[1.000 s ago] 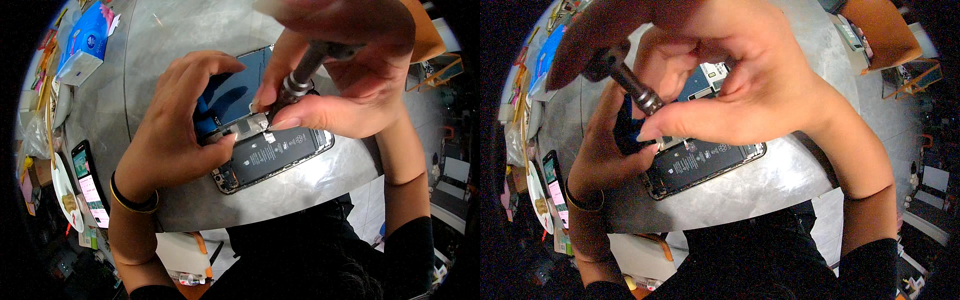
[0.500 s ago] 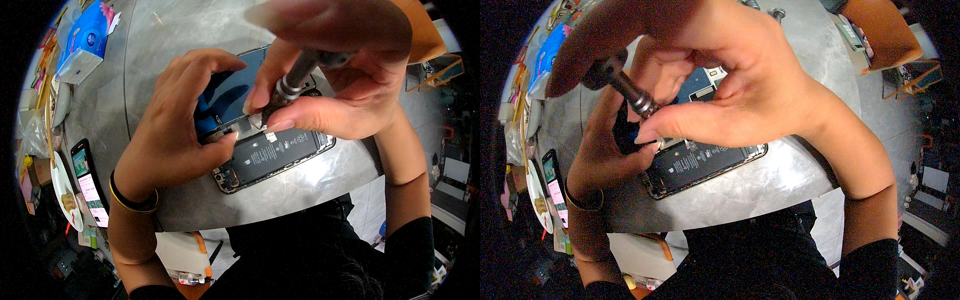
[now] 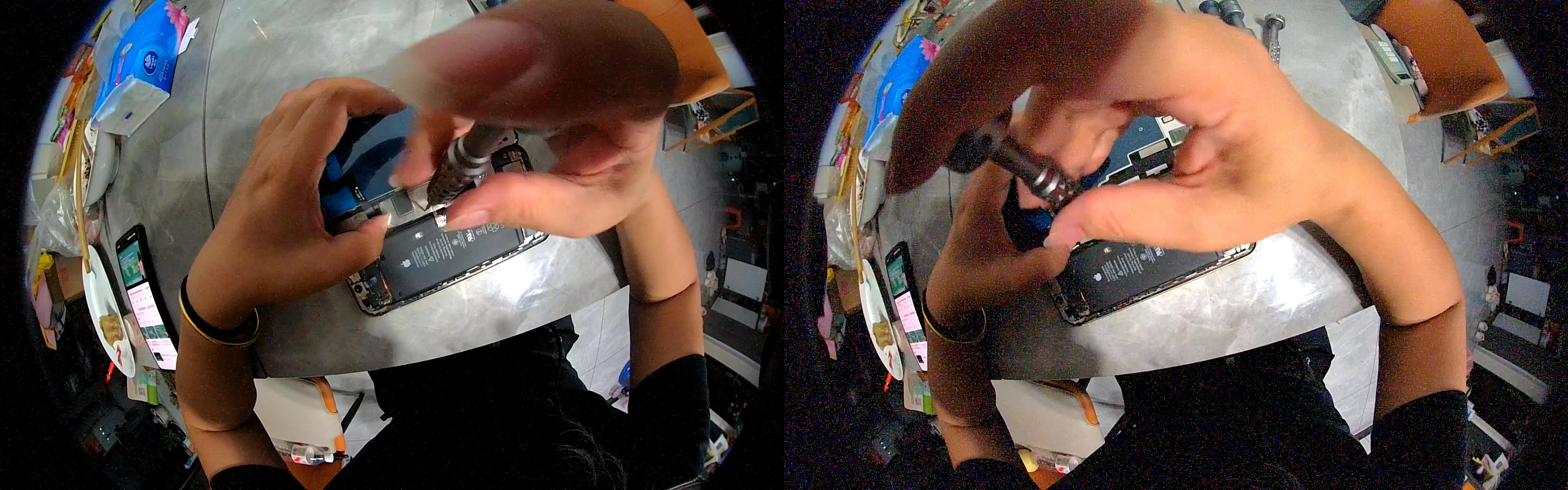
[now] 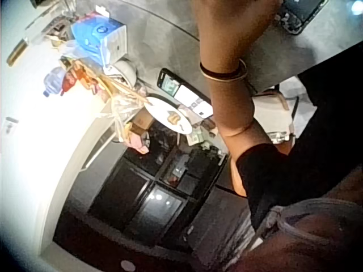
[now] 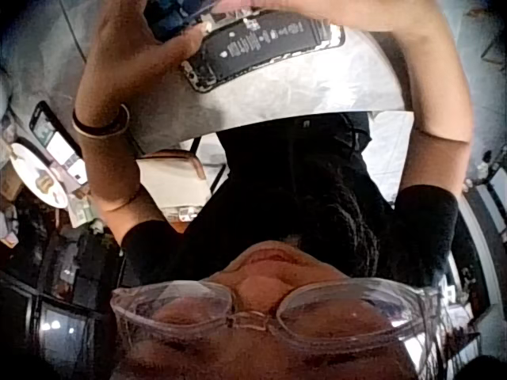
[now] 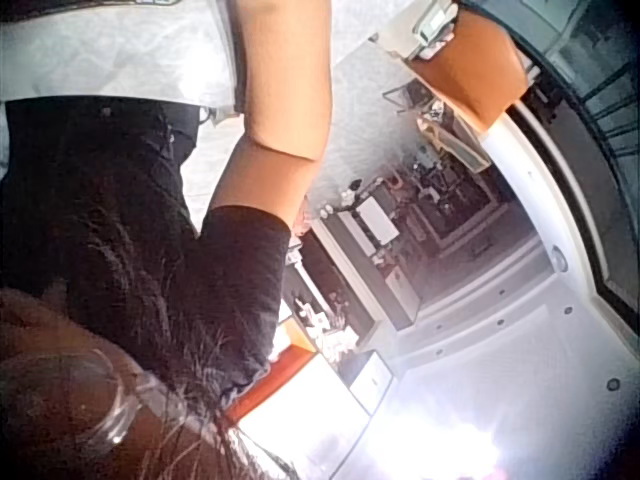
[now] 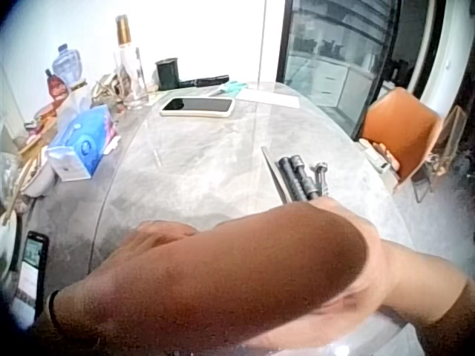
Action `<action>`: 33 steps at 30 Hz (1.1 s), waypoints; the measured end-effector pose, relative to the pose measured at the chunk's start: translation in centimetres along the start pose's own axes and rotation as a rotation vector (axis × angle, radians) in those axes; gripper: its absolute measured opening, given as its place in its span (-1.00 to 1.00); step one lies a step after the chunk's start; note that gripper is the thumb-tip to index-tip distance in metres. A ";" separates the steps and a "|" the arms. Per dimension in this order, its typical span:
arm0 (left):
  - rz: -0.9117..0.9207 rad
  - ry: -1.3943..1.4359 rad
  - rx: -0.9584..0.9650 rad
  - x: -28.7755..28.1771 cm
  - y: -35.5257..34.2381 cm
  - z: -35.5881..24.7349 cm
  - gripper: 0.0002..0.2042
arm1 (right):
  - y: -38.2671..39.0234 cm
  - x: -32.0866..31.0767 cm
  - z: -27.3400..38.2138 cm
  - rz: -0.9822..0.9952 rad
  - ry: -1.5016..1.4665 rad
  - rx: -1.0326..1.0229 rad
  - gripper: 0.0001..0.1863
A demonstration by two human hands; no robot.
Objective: The person uses a small screwdriver to remove and replace components inside an open mobile phone on a table.
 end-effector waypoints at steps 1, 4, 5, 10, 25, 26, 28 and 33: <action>0.006 0.016 -0.006 0.0 0.0 0.1 -0.18 | 0.0 0.1 0.1 0.003 -0.003 0.002 -0.29; 0.021 0.080 -0.041 0.0 0.1 0.3 -0.18 | 0.0 0.0 0.2 0.015 -0.035 0.023 -0.29; 0.025 0.097 -0.054 0.1 0.2 0.3 -0.18 | 0.0 0.0 0.1 0.020 -0.049 0.031 -0.29; 0.062 0.081 -0.084 0.1 0.2 0.3 -0.19 | 0.2 -0.1 0.3 0.040 -0.206 0.152 -0.29; 0.071 0.098 -0.093 -0.2 0.2 0.4 -0.24 | -0.3 -0.3 0.3 0.317 -0.165 -0.031 -0.54; 0.073 0.099 -0.091 -0.2 0.2 0.4 -0.24 | 0.0 -0.2 0.1 0.267 -0.107 -0.077 -0.55; 0.082 0.099 -0.083 -0.2 0.0 0.5 -0.23 | 0.9 0.1 -0.6 0.165 0.009 -0.167 -0.58; 0.091 0.079 -0.063 -0.1 0.3 0.6 -0.22 | -2.2 -0.6 2.0 0.263 0.201 -0.260 -0.41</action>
Point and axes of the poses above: each hand's wrist, its own y-axis away from the middle knuckle, its own x-axis out of the palm, z = x × y, the point moved 4 cm from there along -y, towards the middle knuckle, and after that the axes turned 3 degrees about -z, right-handed, at the moved point
